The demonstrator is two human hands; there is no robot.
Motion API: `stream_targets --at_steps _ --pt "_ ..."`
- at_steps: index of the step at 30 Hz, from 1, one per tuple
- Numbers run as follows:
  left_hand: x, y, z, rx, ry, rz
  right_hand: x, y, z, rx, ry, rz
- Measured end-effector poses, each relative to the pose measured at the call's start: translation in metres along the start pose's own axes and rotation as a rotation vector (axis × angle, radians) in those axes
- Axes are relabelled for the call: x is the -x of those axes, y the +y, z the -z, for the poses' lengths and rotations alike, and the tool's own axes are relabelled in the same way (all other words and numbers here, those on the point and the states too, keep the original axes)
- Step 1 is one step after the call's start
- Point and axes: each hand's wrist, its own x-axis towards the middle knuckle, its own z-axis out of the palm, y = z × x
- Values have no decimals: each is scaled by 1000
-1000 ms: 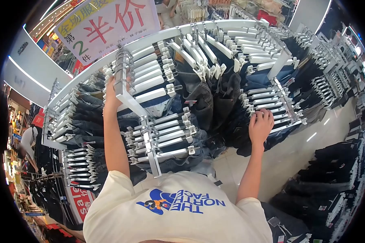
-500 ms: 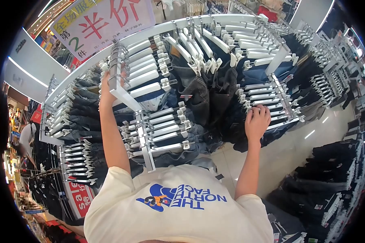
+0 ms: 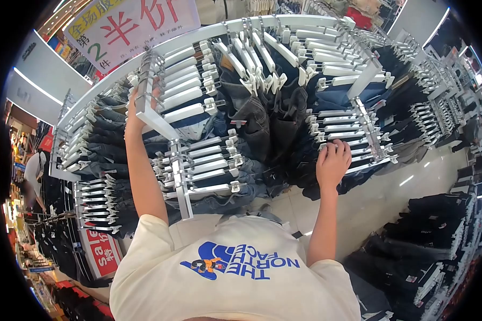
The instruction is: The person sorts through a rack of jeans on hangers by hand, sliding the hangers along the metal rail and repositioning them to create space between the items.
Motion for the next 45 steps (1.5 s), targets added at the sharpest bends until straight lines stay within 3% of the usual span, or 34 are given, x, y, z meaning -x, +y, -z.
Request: stream_targets --at_steps 3,4,7,8,12,14,17,35,45 --pt "-1 12 4 21 -8 93 0 0 1 -11 0 12" --pt "-3 24 5 62 2 212 1 0 1 -12 -3 13" --pt "-3 7 -3 143 -19 251 1 1 0 -14 15 22" --pt "-5 -7 -9 613 -4 388 2 2 0 -13 12 23" --pt "-5 -13 -8 783 -41 469 2 3 2 -19 3 24" --pt "-1 -10 -9 243 -18 195 3 4 2 -29 1 21" --pt "-3 2 -2 -40 -34 207 3 4 2 -39 13 31" --pt "-5 -32 -10 -33 -28 186 3 3 5 -48 14 30" --pt "-6 -16 -4 -63 -90 259 4 3 6 -50 16 33"
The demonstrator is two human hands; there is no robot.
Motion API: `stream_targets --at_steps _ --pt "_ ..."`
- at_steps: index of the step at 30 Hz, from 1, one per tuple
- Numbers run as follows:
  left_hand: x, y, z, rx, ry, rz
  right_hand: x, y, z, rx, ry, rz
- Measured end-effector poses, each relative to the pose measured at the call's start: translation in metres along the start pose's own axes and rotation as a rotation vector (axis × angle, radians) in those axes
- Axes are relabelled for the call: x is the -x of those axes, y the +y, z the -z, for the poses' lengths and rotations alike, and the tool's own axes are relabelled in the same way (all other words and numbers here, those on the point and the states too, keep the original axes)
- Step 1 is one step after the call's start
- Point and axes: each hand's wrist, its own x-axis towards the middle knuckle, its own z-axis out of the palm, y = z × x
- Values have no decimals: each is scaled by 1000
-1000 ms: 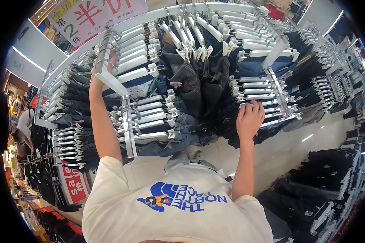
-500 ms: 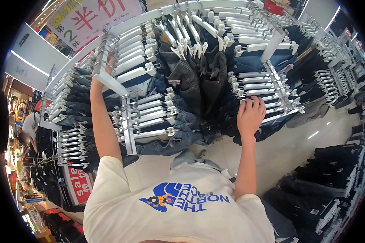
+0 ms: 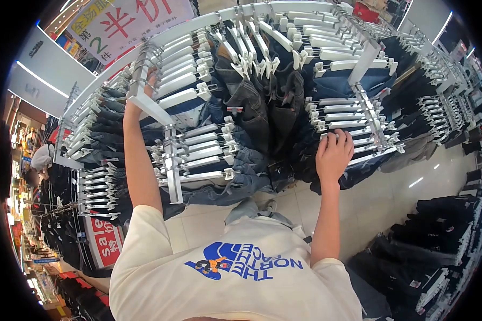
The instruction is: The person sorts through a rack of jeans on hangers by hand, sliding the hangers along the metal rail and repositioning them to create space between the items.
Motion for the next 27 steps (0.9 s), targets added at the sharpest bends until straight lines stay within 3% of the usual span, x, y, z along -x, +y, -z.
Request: stream_targets --at_steps 5,27 --pt "0 -1 -3 136 65 -23 0 0 -1 1 0 -5" --pt "-4 1 -2 115 50 27 0 0 0 -14 12 -3"
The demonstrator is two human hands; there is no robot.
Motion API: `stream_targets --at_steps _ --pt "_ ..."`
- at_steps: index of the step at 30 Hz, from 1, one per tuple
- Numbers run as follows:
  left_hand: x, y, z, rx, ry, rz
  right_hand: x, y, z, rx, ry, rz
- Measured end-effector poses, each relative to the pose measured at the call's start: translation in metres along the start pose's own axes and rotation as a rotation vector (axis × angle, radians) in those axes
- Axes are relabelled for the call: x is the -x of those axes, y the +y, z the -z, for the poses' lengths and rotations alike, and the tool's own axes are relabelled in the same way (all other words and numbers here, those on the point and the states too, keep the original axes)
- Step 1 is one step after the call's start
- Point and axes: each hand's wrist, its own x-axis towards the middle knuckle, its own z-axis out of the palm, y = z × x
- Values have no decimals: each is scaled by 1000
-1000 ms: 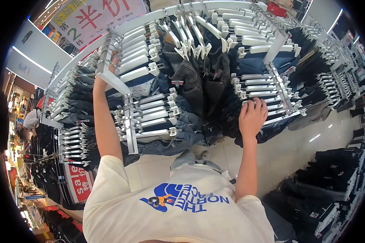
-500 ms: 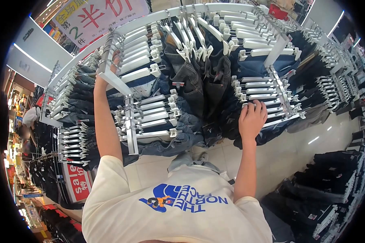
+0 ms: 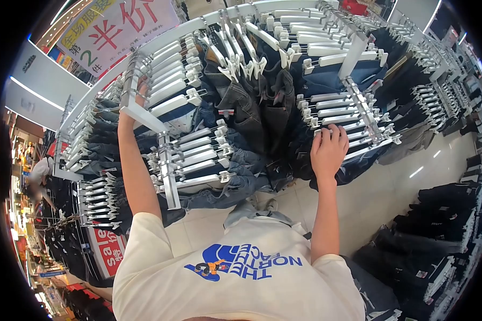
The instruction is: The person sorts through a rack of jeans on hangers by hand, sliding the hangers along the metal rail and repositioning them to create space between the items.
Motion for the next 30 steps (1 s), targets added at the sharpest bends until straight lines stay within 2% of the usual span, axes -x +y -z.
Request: stream_targets --at_steps 5,8,13,30 --pt "5 11 3 45 -11 14 -4 -2 1 -21 18 -10" --pt "-2 -21 -5 54 17 -14 -4 -3 2 -37 24 -17" --pt "-1 -18 -4 124 -8 15 -3 -4 5 -41 21 -21" --pt "-2 -16 -1 22 -20 -13 -2 -1 5 -21 13 6"
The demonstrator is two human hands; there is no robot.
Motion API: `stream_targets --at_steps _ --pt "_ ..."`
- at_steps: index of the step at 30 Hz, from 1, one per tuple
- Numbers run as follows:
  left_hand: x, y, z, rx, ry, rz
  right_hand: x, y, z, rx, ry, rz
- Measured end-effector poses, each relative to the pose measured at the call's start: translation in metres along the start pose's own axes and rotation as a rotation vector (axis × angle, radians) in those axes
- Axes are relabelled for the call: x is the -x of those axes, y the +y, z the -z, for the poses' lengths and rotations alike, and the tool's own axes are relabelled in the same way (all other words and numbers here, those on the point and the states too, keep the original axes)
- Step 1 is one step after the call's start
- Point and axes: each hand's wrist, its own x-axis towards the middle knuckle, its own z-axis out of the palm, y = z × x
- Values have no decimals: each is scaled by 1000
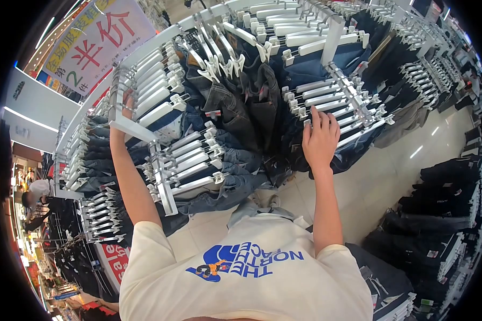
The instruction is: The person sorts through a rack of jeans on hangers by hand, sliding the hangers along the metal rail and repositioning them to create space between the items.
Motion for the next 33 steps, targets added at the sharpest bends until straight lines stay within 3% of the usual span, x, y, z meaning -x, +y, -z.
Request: stream_targets --at_steps 8,17,33 --pt "4 12 2 33 3 5 -1 -2 0 2 -10 -18" --pt "-8 -37 -8 -24 16 3 0 0 -2 4 -20 -34" --pt "-3 -17 -9 79 40 22 -1 -3 0 -7 -55 -60"
